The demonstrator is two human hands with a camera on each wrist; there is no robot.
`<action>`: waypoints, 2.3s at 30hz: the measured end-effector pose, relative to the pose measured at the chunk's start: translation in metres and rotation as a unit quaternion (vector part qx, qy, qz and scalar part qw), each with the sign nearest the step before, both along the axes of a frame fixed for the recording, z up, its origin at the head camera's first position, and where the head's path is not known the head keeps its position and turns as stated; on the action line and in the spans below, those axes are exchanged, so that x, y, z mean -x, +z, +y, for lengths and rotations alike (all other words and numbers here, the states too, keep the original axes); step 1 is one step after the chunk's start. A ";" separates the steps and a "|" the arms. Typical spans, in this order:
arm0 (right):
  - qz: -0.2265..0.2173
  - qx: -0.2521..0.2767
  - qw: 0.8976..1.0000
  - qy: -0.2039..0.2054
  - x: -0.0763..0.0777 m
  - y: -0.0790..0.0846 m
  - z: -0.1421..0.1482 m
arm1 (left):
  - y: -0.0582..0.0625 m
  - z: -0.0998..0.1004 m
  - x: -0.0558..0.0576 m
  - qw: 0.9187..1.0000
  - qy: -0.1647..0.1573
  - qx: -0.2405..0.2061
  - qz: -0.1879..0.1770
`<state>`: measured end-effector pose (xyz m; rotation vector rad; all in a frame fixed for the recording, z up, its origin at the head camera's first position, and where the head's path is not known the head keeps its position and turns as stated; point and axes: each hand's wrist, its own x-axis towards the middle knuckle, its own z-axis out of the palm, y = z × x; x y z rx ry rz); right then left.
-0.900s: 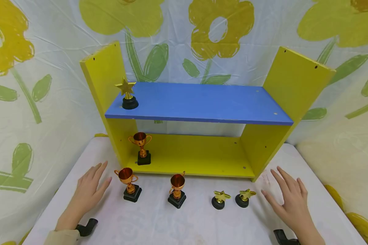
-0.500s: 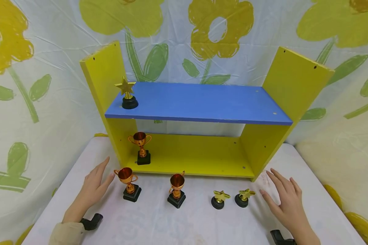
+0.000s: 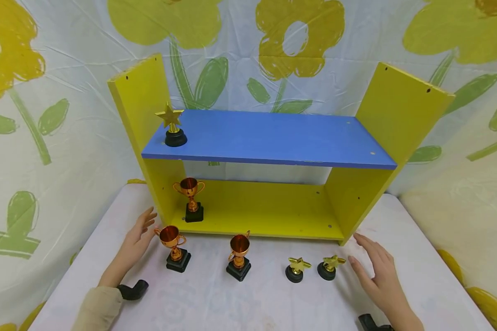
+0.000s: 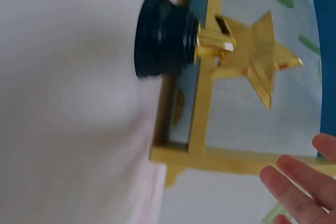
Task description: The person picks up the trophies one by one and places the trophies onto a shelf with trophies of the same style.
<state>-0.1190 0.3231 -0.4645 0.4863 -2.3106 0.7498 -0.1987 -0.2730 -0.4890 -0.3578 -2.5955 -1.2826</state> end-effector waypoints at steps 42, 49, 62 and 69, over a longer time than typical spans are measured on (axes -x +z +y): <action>-0.142 0.327 0.900 0.249 0.007 -0.044 -0.037 | -0.043 0.006 0.025 1.000 -0.003 -0.013 -0.022; -0.136 0.337 0.896 0.254 0.007 -0.045 -0.040 | -0.047 0.003 0.027 1.000 0.002 -0.011 -0.012; -0.140 0.348 0.899 0.226 0.007 -0.046 -0.040 | -0.046 0.004 0.027 1.000 0.008 -0.012 -0.018; -0.136 0.362 0.898 0.210 0.006 -0.046 -0.040 | -0.048 0.005 0.028 1.000 0.008 -0.014 -0.019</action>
